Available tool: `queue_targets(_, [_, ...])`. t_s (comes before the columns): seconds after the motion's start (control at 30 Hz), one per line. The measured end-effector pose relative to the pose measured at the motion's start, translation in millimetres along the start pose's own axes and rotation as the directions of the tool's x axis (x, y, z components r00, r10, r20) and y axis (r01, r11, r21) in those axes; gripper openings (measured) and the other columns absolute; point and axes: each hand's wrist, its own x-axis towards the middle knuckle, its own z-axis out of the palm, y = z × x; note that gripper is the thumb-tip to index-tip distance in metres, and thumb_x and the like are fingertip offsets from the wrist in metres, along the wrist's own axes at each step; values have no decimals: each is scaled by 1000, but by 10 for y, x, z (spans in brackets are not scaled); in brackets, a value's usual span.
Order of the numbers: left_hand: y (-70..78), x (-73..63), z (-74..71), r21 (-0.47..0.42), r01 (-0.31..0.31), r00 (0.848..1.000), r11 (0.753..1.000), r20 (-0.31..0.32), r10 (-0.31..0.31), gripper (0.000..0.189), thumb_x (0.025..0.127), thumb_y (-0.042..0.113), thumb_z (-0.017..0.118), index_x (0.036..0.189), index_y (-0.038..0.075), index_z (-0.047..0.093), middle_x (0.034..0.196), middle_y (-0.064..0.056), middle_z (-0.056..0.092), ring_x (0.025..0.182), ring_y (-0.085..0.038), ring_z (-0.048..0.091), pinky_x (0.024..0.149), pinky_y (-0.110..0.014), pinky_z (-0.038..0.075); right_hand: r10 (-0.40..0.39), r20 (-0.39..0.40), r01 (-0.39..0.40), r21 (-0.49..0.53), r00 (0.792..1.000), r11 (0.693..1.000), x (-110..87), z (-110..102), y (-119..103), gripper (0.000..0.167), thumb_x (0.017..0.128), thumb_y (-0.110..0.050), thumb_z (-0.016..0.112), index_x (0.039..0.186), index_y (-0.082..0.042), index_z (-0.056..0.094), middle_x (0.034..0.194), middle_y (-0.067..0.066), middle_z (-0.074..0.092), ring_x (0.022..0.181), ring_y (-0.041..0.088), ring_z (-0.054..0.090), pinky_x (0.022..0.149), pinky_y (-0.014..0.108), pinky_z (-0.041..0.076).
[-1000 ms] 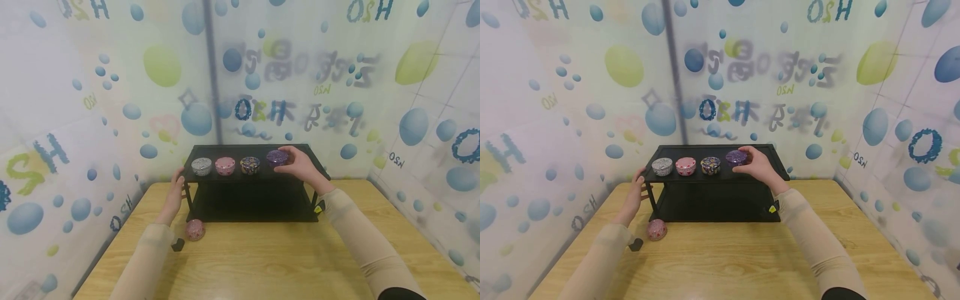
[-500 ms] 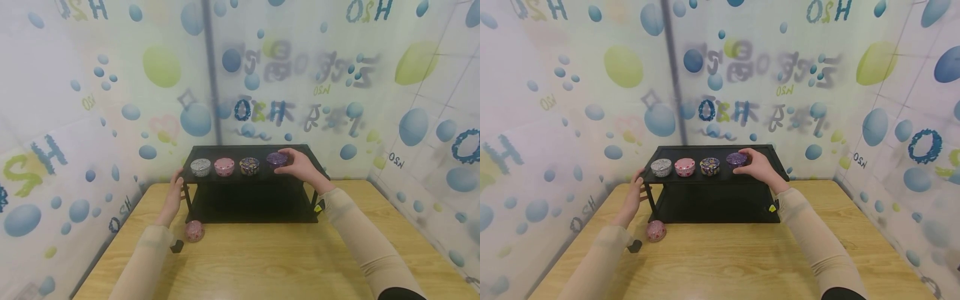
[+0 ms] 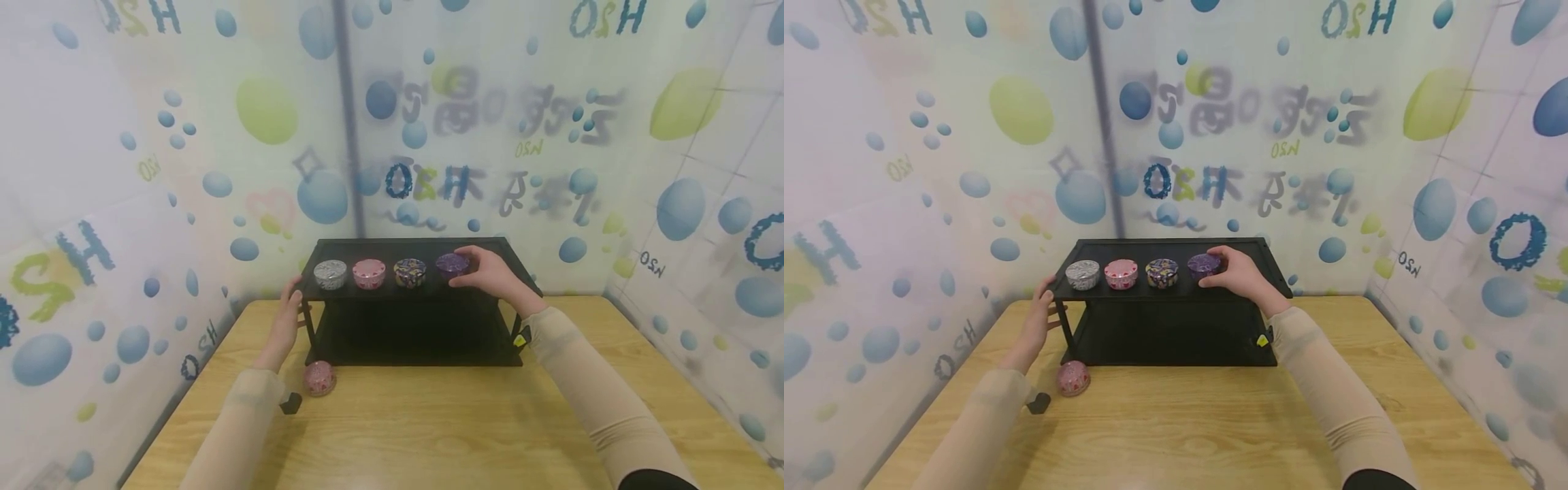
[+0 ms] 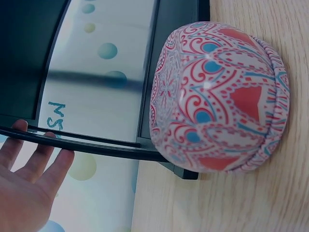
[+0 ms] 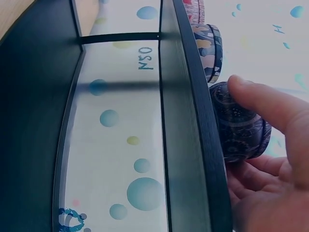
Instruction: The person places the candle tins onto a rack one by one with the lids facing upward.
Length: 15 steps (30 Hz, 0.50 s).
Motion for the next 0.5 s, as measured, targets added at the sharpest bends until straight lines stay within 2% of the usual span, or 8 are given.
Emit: queue_targets(0.5, [18,-17,3,1,-1,1000,1000,0,1,56,104,44,29,154,21,16,152,-22,18,123,-50,39,97,-69,33,-10,29,11,-23,1000,1000,-1,12,28,74,77,-25,83,138,-2,49,134,21,54,121,35,51,96,50,44])
